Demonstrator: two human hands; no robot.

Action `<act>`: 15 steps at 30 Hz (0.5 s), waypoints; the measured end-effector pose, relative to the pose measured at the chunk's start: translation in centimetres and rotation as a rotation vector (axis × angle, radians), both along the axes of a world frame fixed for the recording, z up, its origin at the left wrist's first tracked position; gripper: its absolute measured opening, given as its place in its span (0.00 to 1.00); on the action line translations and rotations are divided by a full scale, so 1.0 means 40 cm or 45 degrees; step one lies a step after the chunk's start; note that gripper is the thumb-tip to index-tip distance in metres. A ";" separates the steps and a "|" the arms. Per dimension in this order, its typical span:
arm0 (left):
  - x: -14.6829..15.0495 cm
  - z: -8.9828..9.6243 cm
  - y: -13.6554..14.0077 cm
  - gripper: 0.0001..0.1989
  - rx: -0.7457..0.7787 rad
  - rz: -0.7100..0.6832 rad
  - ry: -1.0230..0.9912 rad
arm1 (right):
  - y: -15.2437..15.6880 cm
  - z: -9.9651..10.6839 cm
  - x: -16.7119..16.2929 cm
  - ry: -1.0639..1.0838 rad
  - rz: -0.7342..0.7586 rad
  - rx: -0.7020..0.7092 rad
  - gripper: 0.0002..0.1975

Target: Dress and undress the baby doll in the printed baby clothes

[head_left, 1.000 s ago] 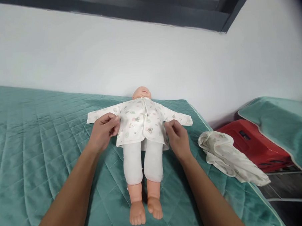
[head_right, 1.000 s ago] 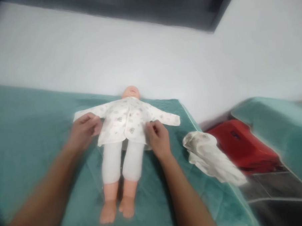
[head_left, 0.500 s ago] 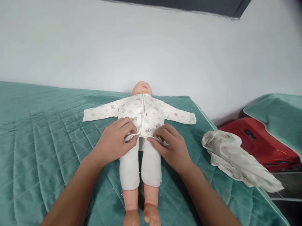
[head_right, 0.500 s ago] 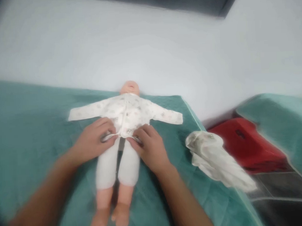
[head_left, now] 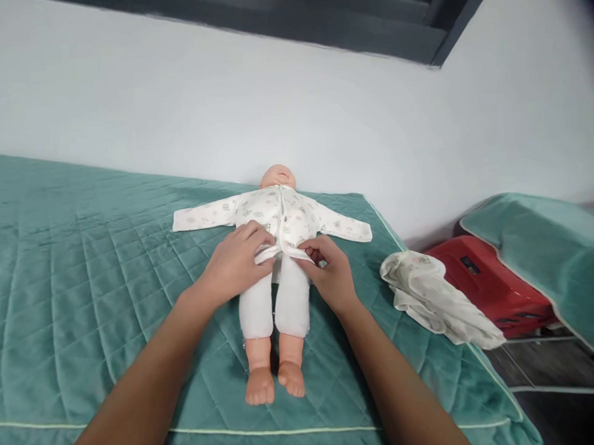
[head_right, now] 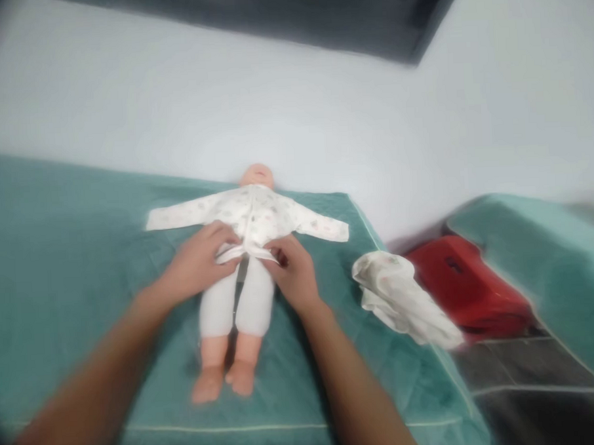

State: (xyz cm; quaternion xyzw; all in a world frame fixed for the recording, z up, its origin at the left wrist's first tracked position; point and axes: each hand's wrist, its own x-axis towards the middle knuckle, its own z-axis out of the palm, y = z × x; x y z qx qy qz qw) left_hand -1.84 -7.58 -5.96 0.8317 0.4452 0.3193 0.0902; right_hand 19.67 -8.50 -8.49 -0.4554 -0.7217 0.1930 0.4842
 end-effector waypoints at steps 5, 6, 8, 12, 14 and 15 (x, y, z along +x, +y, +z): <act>0.024 -0.011 -0.031 0.05 0.190 0.253 0.118 | -0.019 0.005 -0.011 -0.130 0.017 0.102 0.04; 0.026 -0.017 -0.034 0.05 0.198 0.262 0.075 | -0.025 0.005 -0.014 -0.151 0.017 0.108 0.05; 0.027 -0.032 -0.034 0.06 0.179 0.257 -0.103 | -0.032 0.004 -0.018 -0.163 -0.004 0.098 0.06; 0.006 -0.068 -0.012 0.07 -0.034 0.432 -0.897 | -0.025 -0.005 -0.001 0.111 -0.200 0.002 0.10; -0.022 -0.089 0.003 0.08 -0.097 0.655 -1.324 | -0.025 -0.013 0.026 0.353 -0.364 -0.078 0.12; -0.039 -0.100 0.010 0.08 -0.097 0.747 -1.472 | -0.031 -0.017 0.042 0.432 -0.426 -0.126 0.12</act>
